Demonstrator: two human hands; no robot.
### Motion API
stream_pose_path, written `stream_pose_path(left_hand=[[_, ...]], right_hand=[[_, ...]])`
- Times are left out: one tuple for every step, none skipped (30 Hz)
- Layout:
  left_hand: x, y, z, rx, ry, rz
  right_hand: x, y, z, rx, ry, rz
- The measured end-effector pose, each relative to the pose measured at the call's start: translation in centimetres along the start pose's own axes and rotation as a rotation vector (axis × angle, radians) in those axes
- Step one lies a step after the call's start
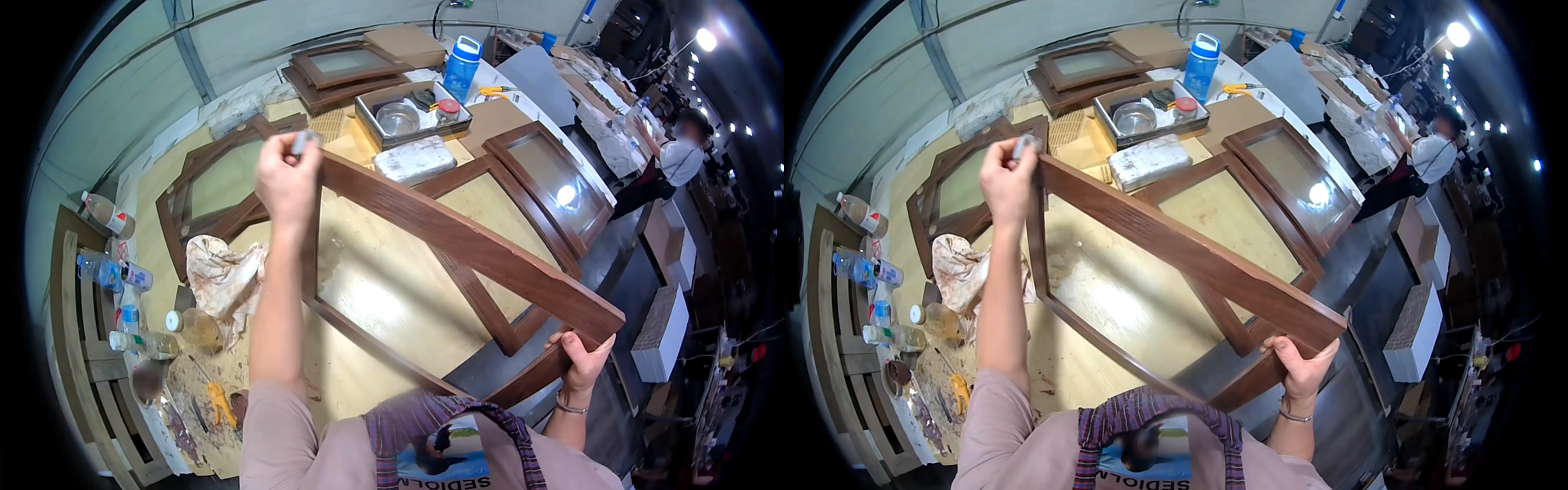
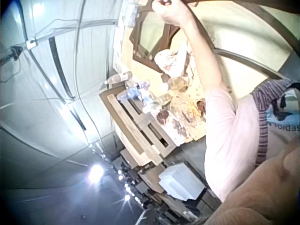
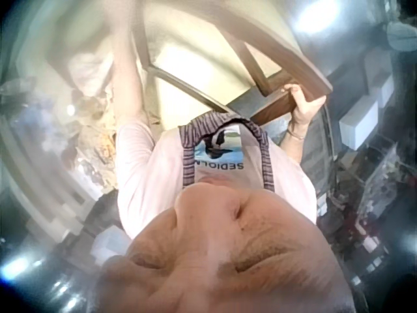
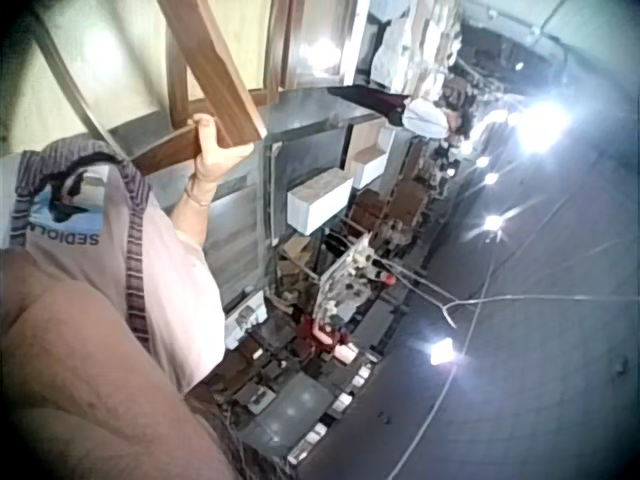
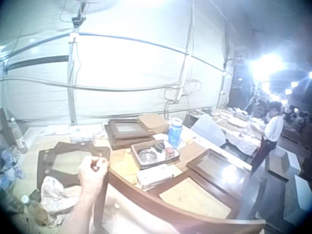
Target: The person removes residue from the edges of glass panels inside wooden frames using a hand-held scraper and a cloth.
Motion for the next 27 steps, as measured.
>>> stream_pose_path(left_hand=[[1.8,1.3,-2.2,0.053,-0.006,0.047],[3.0,2.4,-4.4,0.079,0.005,0.081],[3.5,3.8,-6.0,0.077,0.029,0.091],[3.0,5.0,-6.5,0.029,0.069,0.079],[2.0,5.8,-7.2,-0.015,0.12,0.065],[0.7,5.1,-7.2,-0.124,0.149,0.012],[-1.3,5.1,-6.6,-0.192,0.18,-0.027],[-3.1,5.7,-6.8,-0.268,0.174,-0.124],[-5.3,6.2,-6.2,-0.307,0.183,-0.166],[-7.5,7.3,-7.2,-0.208,0.228,-0.229],[-10.0,8.0,-7.6,-0.218,0.368,-0.309],[-12.2,9.8,-8.2,-0.284,0.384,-0.317],[-14.0,12.8,-9.1,-0.226,0.345,-0.285],[-15.8,16.0,-10.1,-0.207,0.346,-0.21],[-17.5,19.6,-11.6,-0.176,0.438,-0.157],[-18.9,23.3,-11.8,-0.135,0.534,-0.065],[-20.6,27.7,-13.2,-0.059,0.591,0.137],[-21.4,31.7,-13.8,0.044,0.501,0.295],[-22.6,35.6,-16.4,-0.035,0.561,0.375],[-24.2,40.0,-18.5,-0.101,0.615,0.467],[-25.1,42.6,-21.0,-0.086,0.672,0.549],[-26.1,45.0,-22.5,-0.059,0.725,0.638],[-26.7,46.8,-23.7,-0.034,0.75,0.659],[-27.4,48.3,-24.8,-0.008,0.777,0.679],[-28.2,49.8,-25.5,0.022,0.804,0.702],[-28.7,50.7,-26.4,-0.007,0.809,0.698],[-29.2,51.7,-27.2,0.03,0.827,0.698]], right_hand=[[0.2,-0.5,0.1,0.034,-0.02,-0.011],[0.3,-0.8,0.2,0.032,-0.016,-0.003],[0.4,-0.9,0.3,0.03,-0.013,0.0],[0.4,-1.1,0.5,0.027,-0.012,-0.001],[0.3,-0.6,0.7,-0.019,-0.006,0.057],[0.2,0.0,0.5,-0.063,0.003,0.105],[-0.1,0.4,0.9,-0.089,-0.016,0.126],[0.0,0.9,1.3,-0.096,-0.016,0.113],[0.3,1.7,1.7,-0.104,-0.012,0.104],[0.7,2.0,2.1,-0.116,-0.019,0.053],[0.8,2.2,2.0,-0.138,-0.015,0.023],[0.7,2.0,1.7,-0.155,0.009,0.054],[0.6,1.7,1.2,-0.172,0.034,0.089],[0.9,1.2,1.3,-0.165,0.021,0.063],[1.0,0.7,1.2,-0.152,-0.002,0.031],[1.3,0.5,1.2,-0.17,0.003,0.021],[1.6,0.4,1.1,-0.185,0.013,0.014],[1.9,0.3,0.9,-0.198,0.022,0.019],[2.0,0.2,0.6,-0.212,0.033,0.03],[2.4,0.1,0.7,-0.216,0.037,0.028],[2.3,-0.1,0.4,-0.222,0.05,0.031],[2.3,-0.3,0.3,-0.219,0.056,0.026],[2.3,-0.4,0.1,-0.216,0.06,0.026],[2.4,-0.6,-0.1,-0.22,0.074,0.001],[2.6,-0.6,0.0,-0.214,0.078,-0.007],[2.6,-0.7,-0.1,-0.21,0.088,-0.011],[2.6,-0.7,-0.2,-0.207,0.097,-0.015]])
Point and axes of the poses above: each hand's wrist, its own x-axis towards the middle knuckle, its own y-axis out of the back of the hand, z = x × y, the point moved 8 cm from there along x, towards the middle knuckle, and after that the axes turned 4 degrees about -x, right-handed, at the moved point
